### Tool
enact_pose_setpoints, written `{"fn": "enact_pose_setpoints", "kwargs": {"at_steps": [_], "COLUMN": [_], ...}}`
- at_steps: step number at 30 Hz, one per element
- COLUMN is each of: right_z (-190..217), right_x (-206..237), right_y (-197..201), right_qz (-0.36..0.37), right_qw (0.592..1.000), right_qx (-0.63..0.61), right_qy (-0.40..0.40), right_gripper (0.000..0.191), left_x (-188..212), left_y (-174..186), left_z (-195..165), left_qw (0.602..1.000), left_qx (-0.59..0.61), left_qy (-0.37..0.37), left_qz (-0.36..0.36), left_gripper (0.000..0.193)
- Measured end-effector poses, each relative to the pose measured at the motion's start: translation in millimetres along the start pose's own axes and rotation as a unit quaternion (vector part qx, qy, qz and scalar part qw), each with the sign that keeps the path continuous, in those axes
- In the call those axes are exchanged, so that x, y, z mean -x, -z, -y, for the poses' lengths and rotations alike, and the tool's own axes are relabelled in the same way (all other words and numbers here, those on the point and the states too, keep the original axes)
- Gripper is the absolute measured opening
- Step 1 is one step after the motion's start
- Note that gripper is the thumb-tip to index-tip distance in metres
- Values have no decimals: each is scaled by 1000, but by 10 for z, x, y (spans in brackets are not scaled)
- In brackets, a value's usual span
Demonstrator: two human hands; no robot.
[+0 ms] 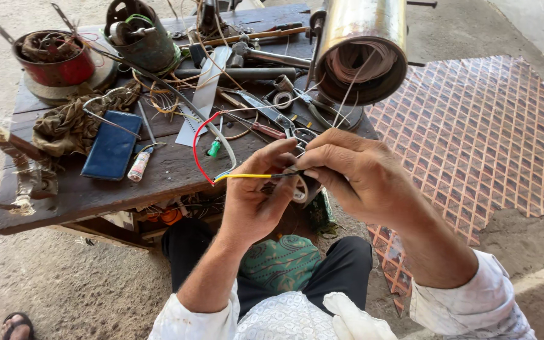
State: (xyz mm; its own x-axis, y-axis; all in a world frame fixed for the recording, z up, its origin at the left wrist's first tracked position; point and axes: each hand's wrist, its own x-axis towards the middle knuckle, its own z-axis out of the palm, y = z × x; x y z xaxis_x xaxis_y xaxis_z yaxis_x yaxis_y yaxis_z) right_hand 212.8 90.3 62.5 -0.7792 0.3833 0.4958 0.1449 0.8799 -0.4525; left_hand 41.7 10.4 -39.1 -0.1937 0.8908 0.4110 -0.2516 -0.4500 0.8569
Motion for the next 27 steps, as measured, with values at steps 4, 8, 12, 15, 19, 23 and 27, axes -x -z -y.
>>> {"fn": "enact_pose_setpoints", "kwargs": {"at_steps": [4,8,12,15,19,23,27], "right_z": [-44,-62,-62,-61,-74,-62,-48], "right_x": [33,47,48,66,96,121,138], "right_y": [-46,-102,-149,-131,-25,24,12], "right_qz": [-2,-31,-45,-45,-13,-25,-46], "right_qw": [1000,999,999,999,999,996,985], "right_qx": [-12,7,13,12,-29,35,127], "right_qy": [4,8,13,12,29,74,104], "right_gripper": [15,16,17,17,17,22,29], "left_x": [21,71,127,175,204,181,162], "left_y": [29,33,-20,-47,6,-5,-76], "left_z": [-46,35,210,290,291,286,260], "left_qw": [999,998,999,991,990,988,988], "left_qx": [-24,-52,-41,134,129,146,153], "left_qy": [-2,0,-17,19,55,36,37], "left_qz": [39,29,-6,-4,22,27,8], "left_gripper": [38,29,25,25,16,22,25]}}
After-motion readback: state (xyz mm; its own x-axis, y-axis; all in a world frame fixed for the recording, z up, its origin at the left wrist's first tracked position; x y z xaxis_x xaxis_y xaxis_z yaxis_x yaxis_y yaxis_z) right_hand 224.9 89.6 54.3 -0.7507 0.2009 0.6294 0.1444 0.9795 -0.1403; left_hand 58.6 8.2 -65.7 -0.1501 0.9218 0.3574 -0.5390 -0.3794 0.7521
